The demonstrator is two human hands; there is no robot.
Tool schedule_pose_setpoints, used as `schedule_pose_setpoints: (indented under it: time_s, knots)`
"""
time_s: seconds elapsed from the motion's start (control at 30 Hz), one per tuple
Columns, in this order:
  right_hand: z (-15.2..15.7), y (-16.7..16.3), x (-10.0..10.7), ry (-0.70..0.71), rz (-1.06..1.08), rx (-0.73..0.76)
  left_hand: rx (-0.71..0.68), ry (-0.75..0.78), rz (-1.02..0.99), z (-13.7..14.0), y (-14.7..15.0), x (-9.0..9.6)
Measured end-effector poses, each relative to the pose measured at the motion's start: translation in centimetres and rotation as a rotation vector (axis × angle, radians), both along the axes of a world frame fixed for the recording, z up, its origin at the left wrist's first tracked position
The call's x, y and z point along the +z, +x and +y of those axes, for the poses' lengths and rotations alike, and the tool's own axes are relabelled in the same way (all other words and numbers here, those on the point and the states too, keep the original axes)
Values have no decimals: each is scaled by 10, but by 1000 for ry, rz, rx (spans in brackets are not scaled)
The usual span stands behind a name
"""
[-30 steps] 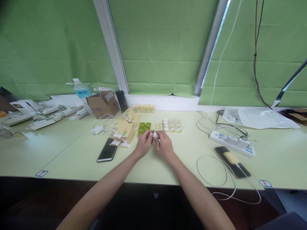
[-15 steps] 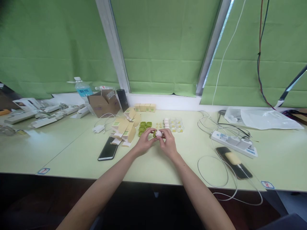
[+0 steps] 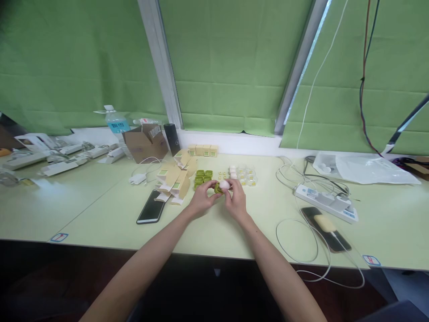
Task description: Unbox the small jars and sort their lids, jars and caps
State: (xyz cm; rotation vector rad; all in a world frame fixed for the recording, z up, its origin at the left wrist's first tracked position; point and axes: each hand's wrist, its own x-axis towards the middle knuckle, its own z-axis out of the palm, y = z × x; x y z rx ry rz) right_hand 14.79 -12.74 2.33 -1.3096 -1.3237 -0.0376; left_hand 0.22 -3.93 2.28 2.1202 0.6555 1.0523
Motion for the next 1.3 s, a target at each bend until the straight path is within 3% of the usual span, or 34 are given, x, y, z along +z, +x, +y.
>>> schedule_pose_setpoints:
  time_s: [0.1,0.2,0.27,0.47,0.63,1.3]
  knots:
    - [0,8,5,60,184,-60,11,-56,-14,8,0,-6]
    - [-1,20,8,48,223,-89,77,-92,-119,16,1,-10]
    - [-2,30,7,-20,133,-112,111,-94,-189,19,2,-11]
    - [-6,49,4,-361,-402,-274,150,-76,-217,20,-1,-10]
    - [-9,47,2,-477,-531,-303,164,-69,-216,18,-1,-8]
    - [-6,46,-9,-516,-538,-332,156,-34,-180,14,0,-6]
